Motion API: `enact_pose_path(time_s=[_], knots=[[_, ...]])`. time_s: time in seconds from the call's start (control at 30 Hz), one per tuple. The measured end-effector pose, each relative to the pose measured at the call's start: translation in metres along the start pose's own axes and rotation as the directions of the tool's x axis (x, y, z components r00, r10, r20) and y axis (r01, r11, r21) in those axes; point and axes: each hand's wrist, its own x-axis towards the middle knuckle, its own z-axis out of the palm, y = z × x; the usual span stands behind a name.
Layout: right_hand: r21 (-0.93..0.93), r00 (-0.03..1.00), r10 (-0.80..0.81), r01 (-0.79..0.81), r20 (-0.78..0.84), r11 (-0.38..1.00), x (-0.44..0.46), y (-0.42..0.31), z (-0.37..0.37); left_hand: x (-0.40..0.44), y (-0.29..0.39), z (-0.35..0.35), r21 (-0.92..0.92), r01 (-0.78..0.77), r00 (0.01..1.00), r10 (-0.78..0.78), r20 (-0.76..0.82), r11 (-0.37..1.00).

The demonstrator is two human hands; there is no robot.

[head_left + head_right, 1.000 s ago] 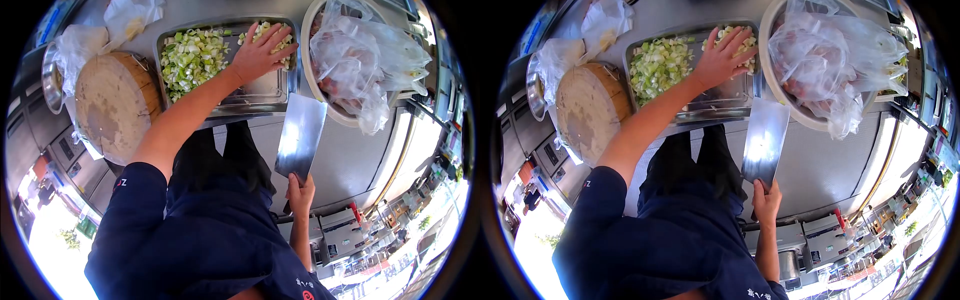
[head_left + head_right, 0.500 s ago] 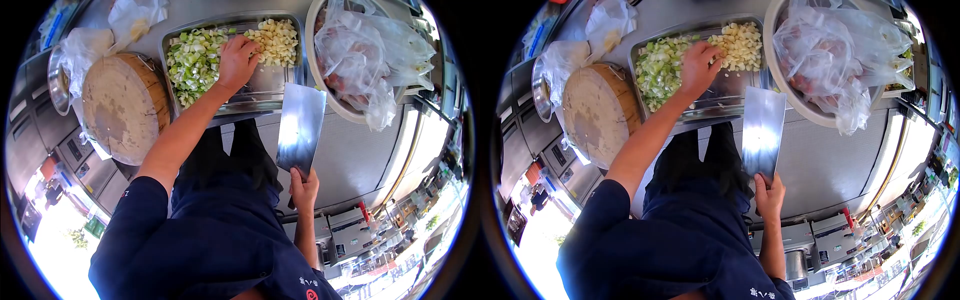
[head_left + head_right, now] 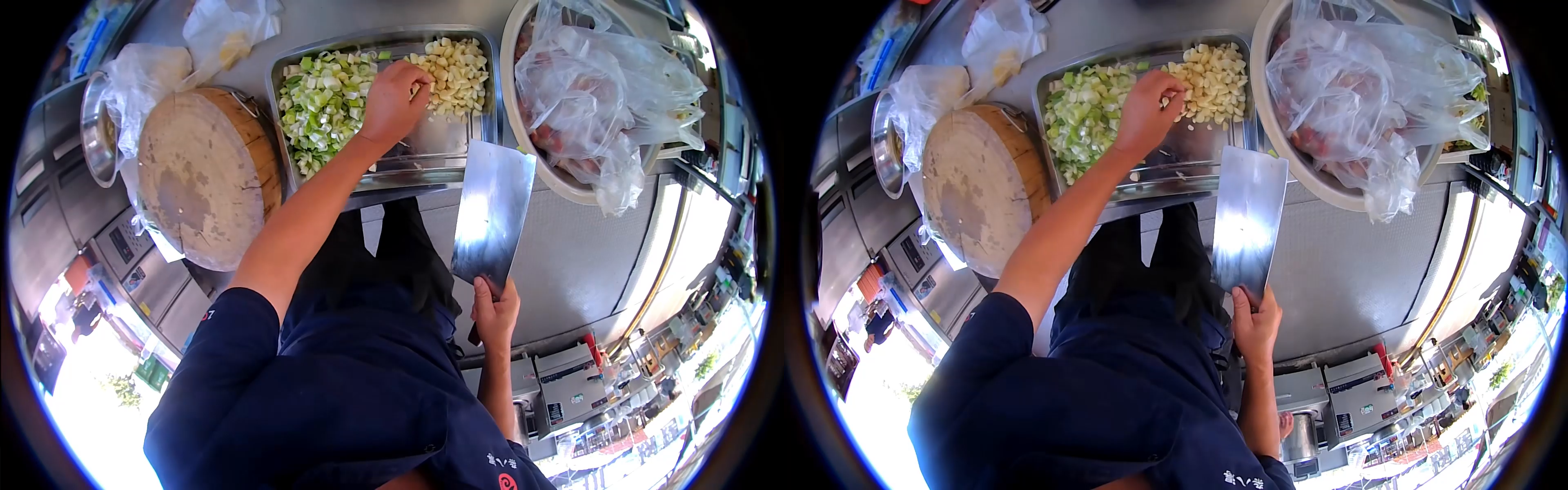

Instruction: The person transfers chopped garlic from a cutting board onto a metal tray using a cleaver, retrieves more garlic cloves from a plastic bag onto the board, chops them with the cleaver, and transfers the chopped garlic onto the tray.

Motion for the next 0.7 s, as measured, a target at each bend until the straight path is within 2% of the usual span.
enact_pose_path(time_s=[0.03, 0.1, 0.2, 0.23, 0.33, 0.37, 0.4, 0.5, 0.57, 0.63, 0.7], knots=[[-0.001, 1.0, 0.01, -0.01, 0.011, 1.0, 0.0, 0.001, -0.001, 0.0, 0.01, -0.01, 0.001, -0.003, 1.0, 0.003, -0.002, 1.0], [-0.002, 1.0, 0.016, -0.016, 0.021, 1.0, 0.001, 0.001, -0.002, 0.0, 0.03, -0.034, -0.247, 0.321, 0.947, -0.317, 0.059, 0.914], [-0.033, 1.0, -0.003, 0.004, 0.03, 0.999, 0.002, -0.003, -0.001, 0.002, 0.03, -0.073, -0.355, 0.334, 0.936, -0.352, 0.015, 0.873], [-0.03, 0.999, 0.01, -0.008, 0.052, 1.0, 0.003, -0.005, 0.0, 0.002, 0.023, -0.085, -0.435, 0.23, 0.954, -0.29, -0.075, 0.87], [-0.01, 0.992, -0.004, 0.006, 0.122, 1.0, 0.008, -0.014, 0.01, 0.005, 0.014, -0.136, -0.449, 0.202, 0.92, -0.326, -0.218, 0.871], [-0.001, 0.99, -0.009, 0.009, 0.138, 1.0, 0.009, -0.017, 0.013, 0.004, 0.01, -0.158, -0.382, 0.26, 0.904, -0.363, -0.227, 0.887], [0.005, 0.989, -0.01, 0.009, 0.148, 1.0, 0.011, -0.021, 0.017, 0.005, 0.006, -0.179, -0.366, 0.251, 0.896, -0.358, -0.264, 0.896], [-0.072, 0.97, -0.041, 0.059, 0.239, 0.996, 0.017, -0.034, 0.028, 0.01, -0.02, -0.231, -0.316, 0.235, 0.858, -0.349, -0.378, 0.919], [-0.116, 0.95, -0.049, 0.089, 0.309, 0.989, 0.019, -0.038, 0.041, 0.012, -0.03, -0.262, -0.277, 0.249, 0.849, -0.347, -0.398, 0.928], [-0.207, 0.877, -0.151, 0.269, 0.456, 0.941, 0.026, -0.047, 0.06, 0.01, -0.031, -0.297, -0.226, 0.262, 0.826, -0.339, -0.45, 0.938], [-0.215, 0.824, -0.133, 0.294, 0.551, 0.931, 0.025, -0.061, 0.087, 0.004, -0.024, -0.315, -0.121, 0.264, 0.869, -0.291, -0.4, 0.957]])
